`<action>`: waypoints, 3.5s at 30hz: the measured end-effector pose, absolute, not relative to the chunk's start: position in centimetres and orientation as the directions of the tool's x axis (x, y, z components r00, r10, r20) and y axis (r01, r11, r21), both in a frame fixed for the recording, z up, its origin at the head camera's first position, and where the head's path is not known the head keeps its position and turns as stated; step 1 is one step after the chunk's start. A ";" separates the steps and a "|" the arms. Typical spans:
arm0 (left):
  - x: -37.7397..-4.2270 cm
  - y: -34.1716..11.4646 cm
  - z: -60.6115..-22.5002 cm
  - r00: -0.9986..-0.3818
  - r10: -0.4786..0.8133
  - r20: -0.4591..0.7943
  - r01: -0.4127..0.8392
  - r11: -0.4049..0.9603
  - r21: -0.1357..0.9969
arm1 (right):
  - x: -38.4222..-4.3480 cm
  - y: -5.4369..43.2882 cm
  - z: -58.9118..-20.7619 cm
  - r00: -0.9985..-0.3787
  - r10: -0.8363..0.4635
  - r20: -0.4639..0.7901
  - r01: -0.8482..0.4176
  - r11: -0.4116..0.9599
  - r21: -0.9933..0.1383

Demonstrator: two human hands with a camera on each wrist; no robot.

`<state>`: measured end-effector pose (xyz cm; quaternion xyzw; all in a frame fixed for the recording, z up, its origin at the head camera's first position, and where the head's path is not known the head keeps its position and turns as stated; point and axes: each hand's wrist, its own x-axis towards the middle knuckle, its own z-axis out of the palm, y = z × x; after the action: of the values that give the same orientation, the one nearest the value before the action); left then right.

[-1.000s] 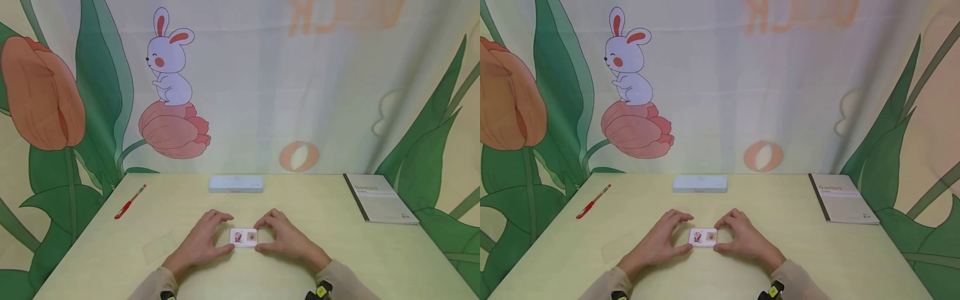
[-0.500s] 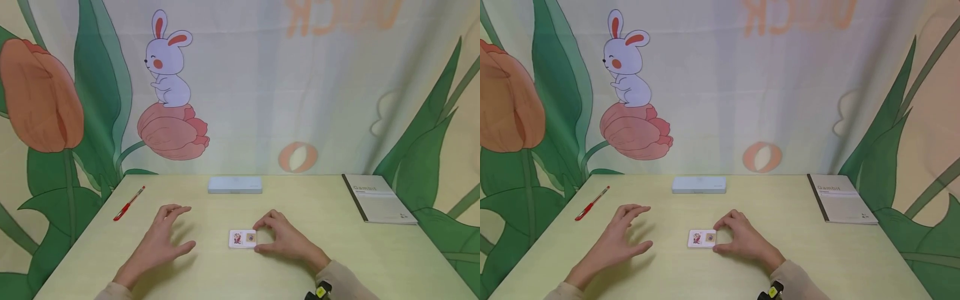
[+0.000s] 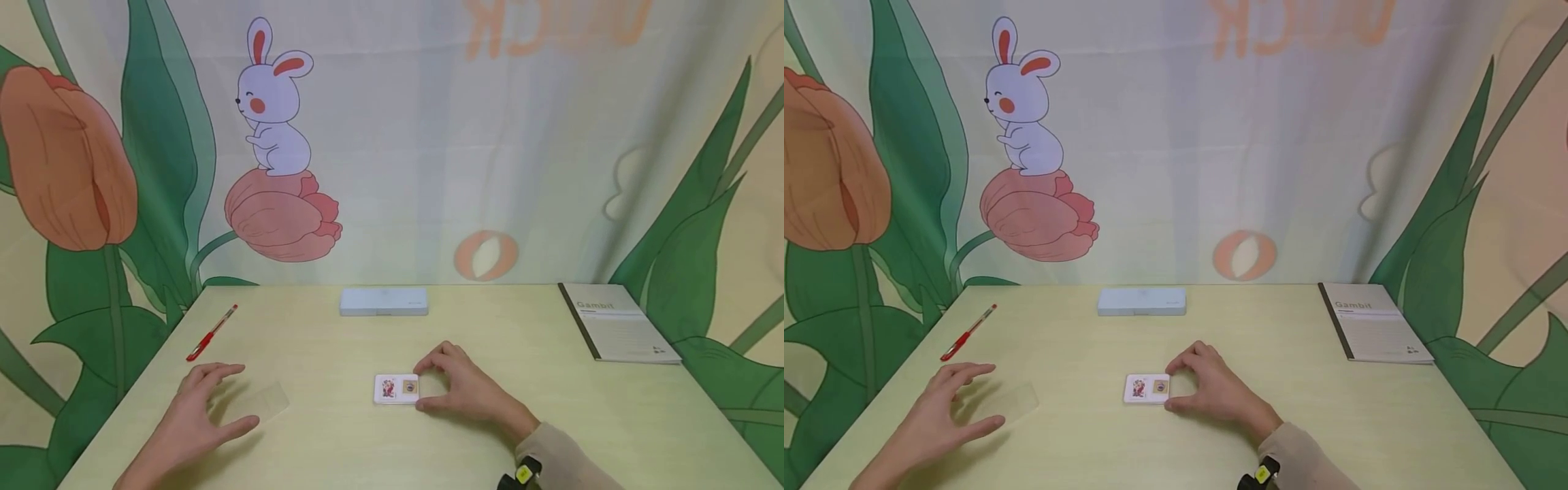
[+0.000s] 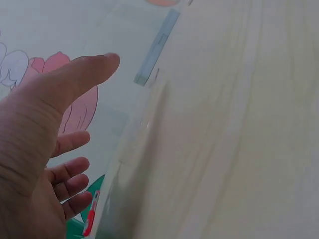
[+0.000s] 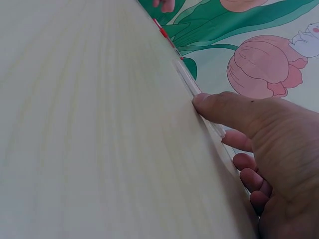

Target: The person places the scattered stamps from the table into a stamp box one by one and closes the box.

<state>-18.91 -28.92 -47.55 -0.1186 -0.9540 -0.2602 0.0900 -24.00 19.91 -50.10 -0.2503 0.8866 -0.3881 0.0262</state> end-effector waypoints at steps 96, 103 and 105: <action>-26.5 -10.8 -49.4 -0.749 0.619 0.235 0.631 0.559 0.537 | -24.0 19.6 -50.3 -0.885 -0.444 0.142 -0.416 0.613 -0.671; -26.4 -10.9 -49.3 -0.744 0.622 0.242 0.641 0.563 0.522 | -24.0 19.6 -50.2 -0.879 -0.451 0.153 -0.431 0.616 -0.659; -26.4 -11.0 -49.2 -0.743 0.623 0.244 0.642 0.563 0.521 | -24.0 19.6 -50.1 -0.881 -0.450 0.148 -0.427 0.619 -0.659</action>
<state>-26.43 -10.99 -49.24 -0.3578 -0.8838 -0.3011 0.0162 -23.95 19.58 -50.14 -0.2436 0.8996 -0.3620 0.0155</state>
